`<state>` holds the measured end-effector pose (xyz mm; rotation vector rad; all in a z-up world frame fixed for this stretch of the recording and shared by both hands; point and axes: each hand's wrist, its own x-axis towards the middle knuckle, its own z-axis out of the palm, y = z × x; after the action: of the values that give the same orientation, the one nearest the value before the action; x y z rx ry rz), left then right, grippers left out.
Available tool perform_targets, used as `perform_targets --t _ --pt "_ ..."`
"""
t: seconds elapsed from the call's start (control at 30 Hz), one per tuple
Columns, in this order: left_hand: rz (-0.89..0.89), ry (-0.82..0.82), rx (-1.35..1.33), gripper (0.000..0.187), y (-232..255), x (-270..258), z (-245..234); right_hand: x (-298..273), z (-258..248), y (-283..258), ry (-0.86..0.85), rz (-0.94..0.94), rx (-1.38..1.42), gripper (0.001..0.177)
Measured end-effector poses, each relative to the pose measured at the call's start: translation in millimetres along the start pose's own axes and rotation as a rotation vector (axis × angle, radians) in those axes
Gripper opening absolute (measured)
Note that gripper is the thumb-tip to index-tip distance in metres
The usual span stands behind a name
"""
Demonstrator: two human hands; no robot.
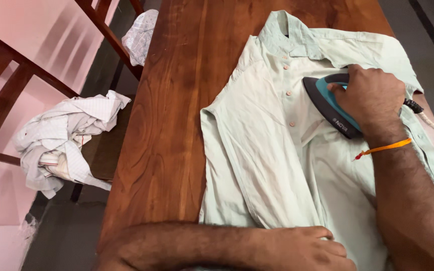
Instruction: The person irons a light green button-up shirt laid flat on a wooden table. They use a blue electric iron to smooth the front panels, sleeves, and collar, repeatedly adjusting the fabric with their left hand to keep it flat while ironing.
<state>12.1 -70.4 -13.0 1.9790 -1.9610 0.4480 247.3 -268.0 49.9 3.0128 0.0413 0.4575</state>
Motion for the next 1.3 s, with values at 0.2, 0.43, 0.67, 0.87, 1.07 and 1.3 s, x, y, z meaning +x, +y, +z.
perform_targets --t 0.2,0.43,0.67,0.87,1.07,1.3 --pt "-0.308 0.068 -0.26 0.048 -96 -25 4 -1 2 1 0.018 -0.012 0.01 0.051" --pt "-1.034 -0.125 0.038 0.065 -248 -113 -37 -4 1 -2 0.016 -0.011 0.019 0.049" --pt "-1.15 -0.324 0.001 0.085 -292 -95 -15 -2 -5 -3 0.031 -0.038 0.024 0.05" --pt "-1.215 -0.374 0.05 0.103 -305 -84 -5 7 -12 -6 -0.067 0.008 0.003 0.052" --pt "-1.176 -0.321 0.13 0.106 -329 -89 1 38 1 6 -0.076 0.013 -0.015 0.055" --pt "-1.118 -0.299 0.155 0.106 -365 -91 2 71 25 22 -0.03 0.027 -0.045 0.061"
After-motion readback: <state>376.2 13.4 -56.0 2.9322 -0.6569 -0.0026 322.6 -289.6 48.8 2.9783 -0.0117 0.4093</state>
